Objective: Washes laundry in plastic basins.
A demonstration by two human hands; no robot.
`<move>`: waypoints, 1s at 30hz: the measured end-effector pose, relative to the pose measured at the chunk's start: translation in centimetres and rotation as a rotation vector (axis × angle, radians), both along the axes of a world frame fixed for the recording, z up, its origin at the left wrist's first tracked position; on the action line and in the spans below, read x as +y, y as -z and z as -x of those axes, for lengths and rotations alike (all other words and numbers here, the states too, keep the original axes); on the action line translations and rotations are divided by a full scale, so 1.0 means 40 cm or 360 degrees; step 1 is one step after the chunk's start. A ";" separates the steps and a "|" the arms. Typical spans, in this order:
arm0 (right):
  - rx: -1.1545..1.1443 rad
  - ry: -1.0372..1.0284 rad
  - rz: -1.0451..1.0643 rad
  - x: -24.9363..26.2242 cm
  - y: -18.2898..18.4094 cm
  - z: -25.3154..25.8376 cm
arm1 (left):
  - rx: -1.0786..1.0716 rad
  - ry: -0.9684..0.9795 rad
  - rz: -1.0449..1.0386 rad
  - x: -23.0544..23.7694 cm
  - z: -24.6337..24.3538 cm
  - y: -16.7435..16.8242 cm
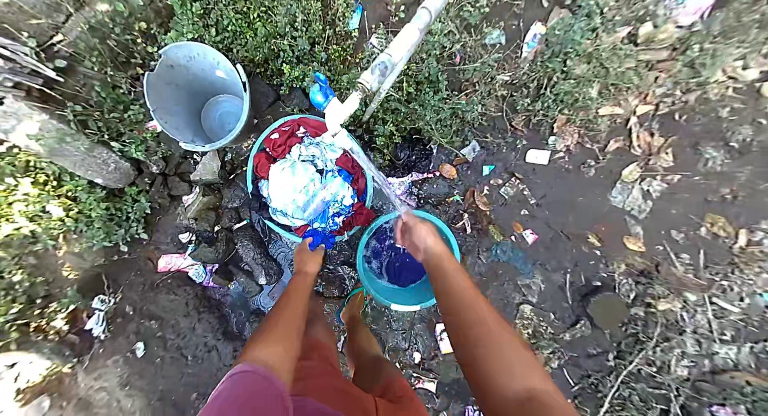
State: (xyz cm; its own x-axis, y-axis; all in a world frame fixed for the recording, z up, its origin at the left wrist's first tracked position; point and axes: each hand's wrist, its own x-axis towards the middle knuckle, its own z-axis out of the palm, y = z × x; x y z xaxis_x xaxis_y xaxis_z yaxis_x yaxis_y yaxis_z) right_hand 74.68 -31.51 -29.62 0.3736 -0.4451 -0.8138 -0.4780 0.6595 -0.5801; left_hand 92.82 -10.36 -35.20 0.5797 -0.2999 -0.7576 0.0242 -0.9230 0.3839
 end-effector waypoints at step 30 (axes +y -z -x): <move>-0.0255 -0.0603 0.0620 0.244 -0.229 -0.638 | 0.1193 -0.0575 0.1708 0.129 -0.681 -0.235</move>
State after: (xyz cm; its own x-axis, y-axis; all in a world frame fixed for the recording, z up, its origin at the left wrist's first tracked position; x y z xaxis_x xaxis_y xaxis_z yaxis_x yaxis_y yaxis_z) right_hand 100.21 -21.76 -20.45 0.6710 -0.5117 -0.5365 -0.5258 0.1818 -0.8310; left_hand 120.08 -5.22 -25.82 0.3060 -0.8572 -0.4141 0.7182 -0.0777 0.6915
